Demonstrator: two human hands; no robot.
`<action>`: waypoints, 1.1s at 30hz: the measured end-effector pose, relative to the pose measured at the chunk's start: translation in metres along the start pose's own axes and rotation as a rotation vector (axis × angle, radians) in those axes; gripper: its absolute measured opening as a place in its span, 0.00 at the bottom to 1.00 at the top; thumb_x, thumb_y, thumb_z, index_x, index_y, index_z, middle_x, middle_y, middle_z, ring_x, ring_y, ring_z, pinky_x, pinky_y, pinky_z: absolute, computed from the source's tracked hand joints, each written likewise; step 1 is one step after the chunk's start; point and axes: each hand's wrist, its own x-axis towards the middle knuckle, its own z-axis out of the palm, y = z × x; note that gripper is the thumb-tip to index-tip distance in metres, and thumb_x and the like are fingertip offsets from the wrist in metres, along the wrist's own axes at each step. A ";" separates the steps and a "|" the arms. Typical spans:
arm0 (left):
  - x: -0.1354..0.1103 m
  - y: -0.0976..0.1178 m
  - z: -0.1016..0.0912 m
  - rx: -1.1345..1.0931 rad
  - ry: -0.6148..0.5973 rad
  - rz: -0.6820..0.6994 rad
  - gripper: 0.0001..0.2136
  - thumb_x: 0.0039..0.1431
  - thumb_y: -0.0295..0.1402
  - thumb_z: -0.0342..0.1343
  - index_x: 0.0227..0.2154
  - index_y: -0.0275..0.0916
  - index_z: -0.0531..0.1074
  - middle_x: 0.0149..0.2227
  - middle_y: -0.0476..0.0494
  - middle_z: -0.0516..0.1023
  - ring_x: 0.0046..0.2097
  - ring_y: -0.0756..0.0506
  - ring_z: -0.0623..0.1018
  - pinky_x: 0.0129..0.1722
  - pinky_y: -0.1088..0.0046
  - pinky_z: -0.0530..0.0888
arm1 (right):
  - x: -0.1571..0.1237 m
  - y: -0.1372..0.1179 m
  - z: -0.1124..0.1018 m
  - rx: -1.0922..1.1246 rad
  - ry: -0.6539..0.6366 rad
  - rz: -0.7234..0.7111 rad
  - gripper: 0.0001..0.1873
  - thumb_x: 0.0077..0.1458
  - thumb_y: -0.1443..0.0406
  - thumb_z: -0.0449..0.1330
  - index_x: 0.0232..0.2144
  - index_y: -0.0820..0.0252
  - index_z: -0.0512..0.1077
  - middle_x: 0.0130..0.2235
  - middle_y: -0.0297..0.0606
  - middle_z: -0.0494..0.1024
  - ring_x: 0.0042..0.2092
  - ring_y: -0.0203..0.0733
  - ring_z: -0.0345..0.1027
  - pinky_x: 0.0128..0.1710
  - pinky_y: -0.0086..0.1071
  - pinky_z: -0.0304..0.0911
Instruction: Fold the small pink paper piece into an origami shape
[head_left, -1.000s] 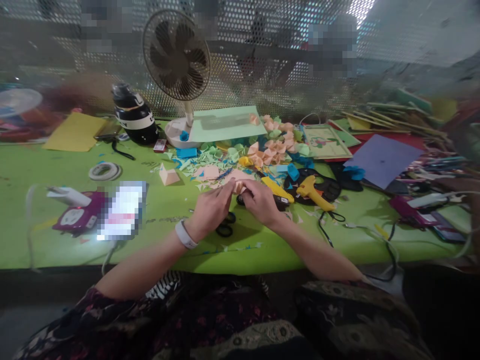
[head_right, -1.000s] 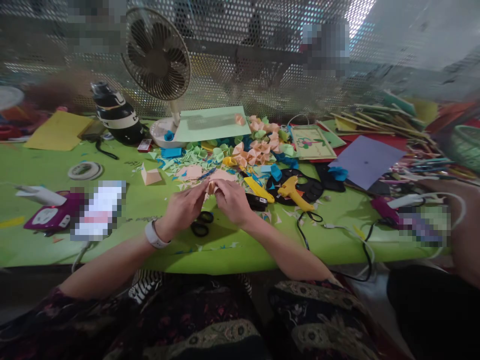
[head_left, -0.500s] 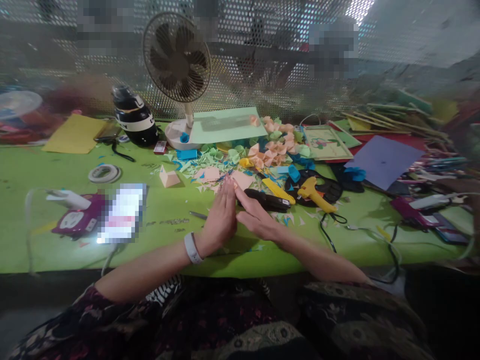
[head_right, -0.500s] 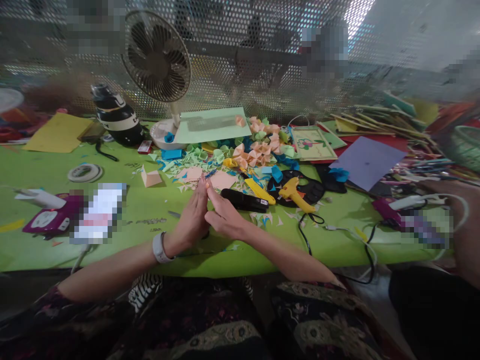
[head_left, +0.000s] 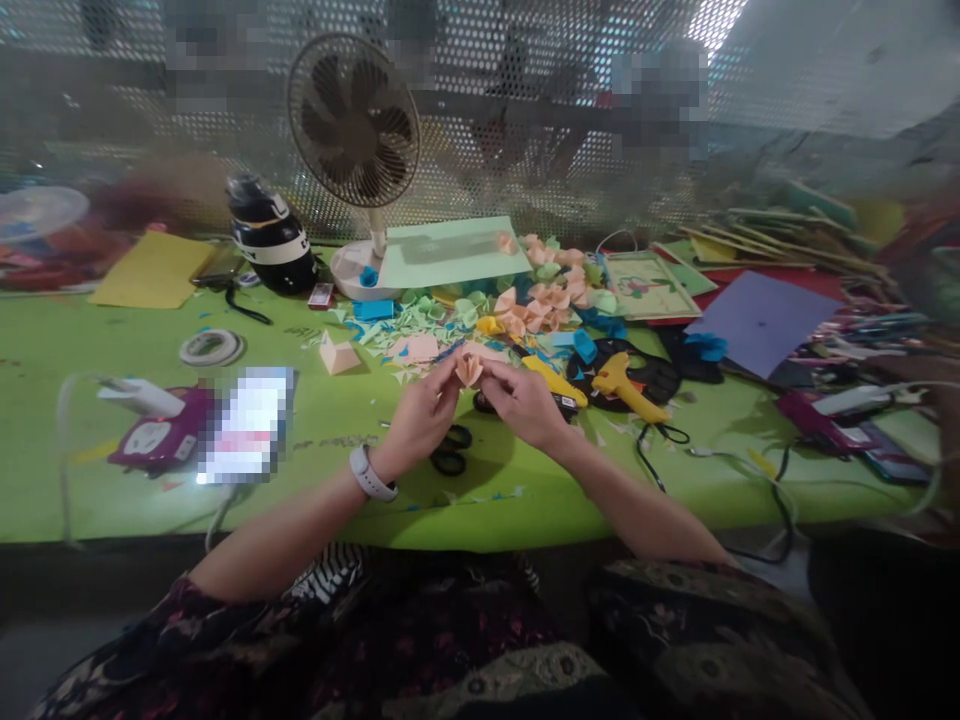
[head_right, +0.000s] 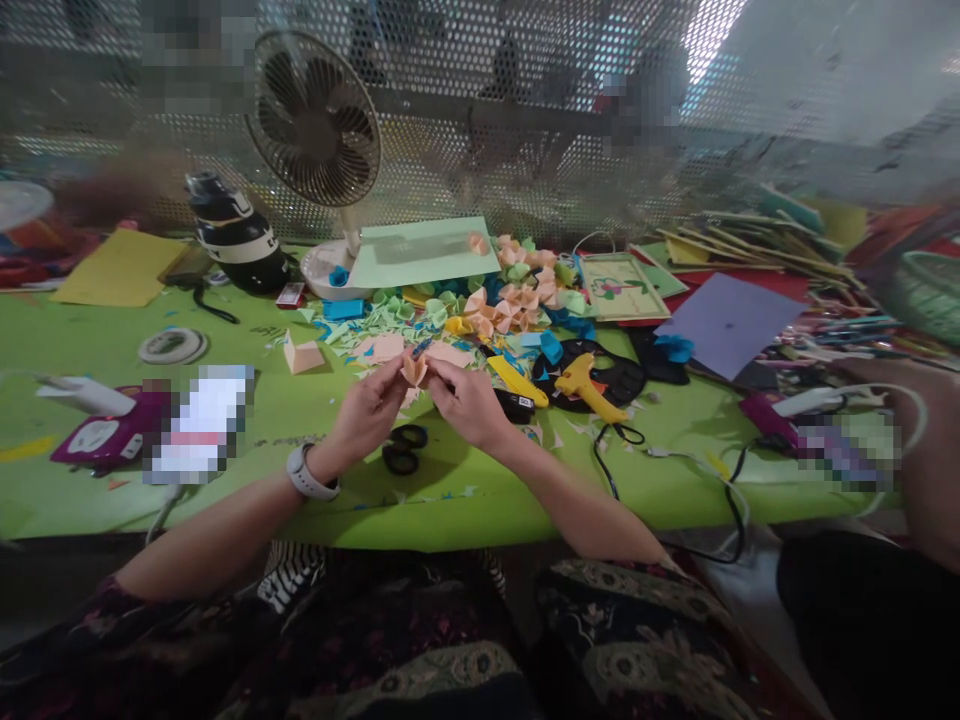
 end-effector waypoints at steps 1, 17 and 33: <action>0.001 0.002 -0.001 -0.023 0.005 0.001 0.18 0.66 0.32 0.49 0.56 0.37 0.72 0.56 0.38 0.77 0.57 0.41 0.76 0.59 0.61 0.71 | 0.000 0.002 0.000 -0.026 0.031 -0.008 0.16 0.60 0.63 0.53 0.43 0.60 0.78 0.39 0.38 0.83 0.40 0.44 0.76 0.42 0.34 0.68; 0.010 -0.001 -0.014 0.073 0.041 -0.012 0.09 0.59 0.32 0.56 0.38 0.37 0.79 0.36 0.42 0.83 0.34 0.46 0.79 0.37 0.71 0.75 | 0.007 0.015 -0.009 0.192 0.100 -0.006 0.16 0.51 0.66 0.56 0.43 0.60 0.74 0.42 0.42 0.81 0.43 0.44 0.76 0.45 0.39 0.72; 0.015 0.003 -0.016 -0.284 -0.024 -0.196 0.14 0.58 0.42 0.58 0.32 0.35 0.76 0.30 0.45 0.80 0.31 0.48 0.79 0.35 0.71 0.78 | 0.005 0.013 -0.002 -0.047 0.119 -0.128 0.10 0.56 0.64 0.57 0.37 0.58 0.77 0.38 0.40 0.84 0.39 0.45 0.78 0.41 0.38 0.72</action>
